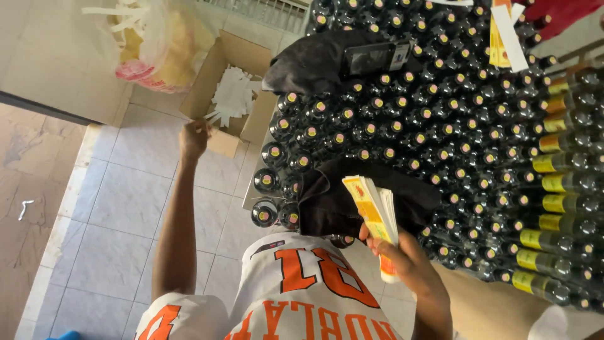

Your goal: Manually peeling adhesive labels and applying them to plastic bottles filled with liquid.

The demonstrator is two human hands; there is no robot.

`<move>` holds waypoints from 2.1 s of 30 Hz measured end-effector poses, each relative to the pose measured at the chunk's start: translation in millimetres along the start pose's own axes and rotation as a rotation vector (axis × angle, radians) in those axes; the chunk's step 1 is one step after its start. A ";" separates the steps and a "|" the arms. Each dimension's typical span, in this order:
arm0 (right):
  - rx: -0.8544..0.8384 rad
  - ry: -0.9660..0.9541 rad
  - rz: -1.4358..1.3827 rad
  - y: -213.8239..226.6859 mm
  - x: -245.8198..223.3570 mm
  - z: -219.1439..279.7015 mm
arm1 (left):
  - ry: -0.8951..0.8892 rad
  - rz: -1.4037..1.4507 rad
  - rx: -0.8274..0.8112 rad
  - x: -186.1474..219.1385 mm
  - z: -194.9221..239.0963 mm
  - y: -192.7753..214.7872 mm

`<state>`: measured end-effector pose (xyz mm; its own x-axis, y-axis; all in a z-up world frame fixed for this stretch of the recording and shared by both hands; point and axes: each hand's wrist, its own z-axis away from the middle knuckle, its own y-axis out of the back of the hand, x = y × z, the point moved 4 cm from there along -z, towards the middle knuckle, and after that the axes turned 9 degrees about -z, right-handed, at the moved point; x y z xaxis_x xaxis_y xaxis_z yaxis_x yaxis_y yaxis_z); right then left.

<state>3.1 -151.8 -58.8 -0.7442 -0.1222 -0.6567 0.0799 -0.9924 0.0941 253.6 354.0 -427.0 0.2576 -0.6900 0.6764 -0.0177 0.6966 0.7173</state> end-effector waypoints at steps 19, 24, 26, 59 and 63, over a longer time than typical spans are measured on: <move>-0.255 0.839 0.813 -64.1 -129.3 -219.4 | -0.304 0.449 -0.201 240.7 144.2 79.6; -0.108 0.860 0.725 -63.4 -115.2 -234.5 | -0.243 0.439 -0.205 226.1 145.5 80.0; -0.090 0.863 0.733 -67.8 -111.1 -238.1 | -0.244 0.429 -0.211 221.8 143.2 74.8; 0.294 1.339 0.379 9.0 -151.4 -10.8 | -0.335 0.336 -0.028 317.9 181.2 133.5; 0.289 1.632 0.227 84.9 -104.3 106.9 | -0.441 0.493 -0.080 374.5 212.5 158.4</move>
<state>16.7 -221.5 97.7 0.7036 -0.3265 -0.6311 -0.1731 -0.9402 0.2935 142.0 164.2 -24.5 -0.1820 -0.2907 0.9393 0.0435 0.9520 0.3030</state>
